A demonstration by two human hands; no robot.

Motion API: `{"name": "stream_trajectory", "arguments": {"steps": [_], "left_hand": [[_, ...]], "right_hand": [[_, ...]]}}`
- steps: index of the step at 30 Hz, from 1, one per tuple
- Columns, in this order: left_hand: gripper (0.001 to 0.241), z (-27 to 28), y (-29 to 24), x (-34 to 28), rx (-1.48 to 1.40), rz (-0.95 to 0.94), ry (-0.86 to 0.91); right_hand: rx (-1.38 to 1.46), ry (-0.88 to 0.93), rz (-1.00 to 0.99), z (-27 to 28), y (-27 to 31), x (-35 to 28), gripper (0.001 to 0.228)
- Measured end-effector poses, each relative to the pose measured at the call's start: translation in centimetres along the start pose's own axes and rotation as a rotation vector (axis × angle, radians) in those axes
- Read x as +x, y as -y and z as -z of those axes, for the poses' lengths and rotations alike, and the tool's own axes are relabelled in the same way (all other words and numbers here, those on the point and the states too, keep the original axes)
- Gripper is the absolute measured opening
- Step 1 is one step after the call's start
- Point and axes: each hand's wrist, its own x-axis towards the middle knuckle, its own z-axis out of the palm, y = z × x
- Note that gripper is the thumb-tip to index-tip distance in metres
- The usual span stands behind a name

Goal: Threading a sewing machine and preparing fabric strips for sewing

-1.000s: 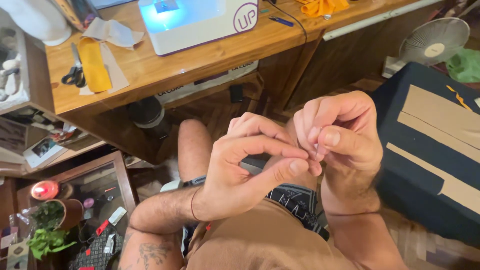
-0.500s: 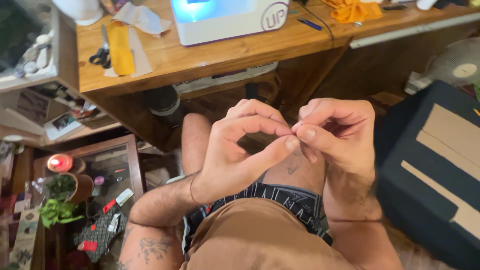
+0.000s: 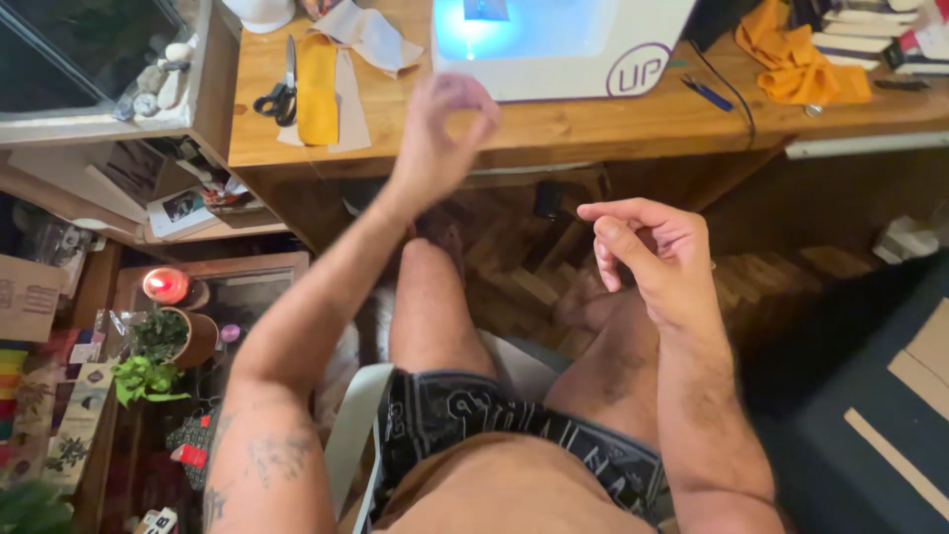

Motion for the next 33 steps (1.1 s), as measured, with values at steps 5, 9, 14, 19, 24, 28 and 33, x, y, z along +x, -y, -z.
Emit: {"name": "stream_trajectory", "arguments": {"steps": [5,9,14,19,24,28,33], "left_hand": [[0.010,0.6,14.4,7.0,0.312,0.164,-0.053],[0.011,-0.7,22.4,10.3,0.425,0.259,0.057],[0.046,-1.4,26.4,11.8,0.459,0.377,0.178],[0.056,-1.6,26.4,12.5,0.506,0.435,0.170],[0.036,-1.6,28.0,13.2,0.417,0.400,0.128],[0.036,-1.8,27.7,12.8,0.361,0.427,0.152],[0.031,-2.3,27.1,11.9,0.242,0.413,0.046]], "right_hand": [[-0.062,-0.047,-0.150,0.9,-3.4,3.8,0.020],[-0.027,-0.075,-0.172,2.1,-6.5,5.6,0.020],[0.006,-0.100,-0.175,3.5,-9.0,6.2,0.024],[0.093,-0.118,-0.223,4.3,-9.6,5.7,0.025],[0.118,-0.119,-0.190,4.8,-9.7,5.7,0.025],[0.105,-0.135,-0.226,4.9,-9.8,5.5,0.024],[0.115,-0.124,-0.213,4.8,-10.1,5.5,0.024]]}}
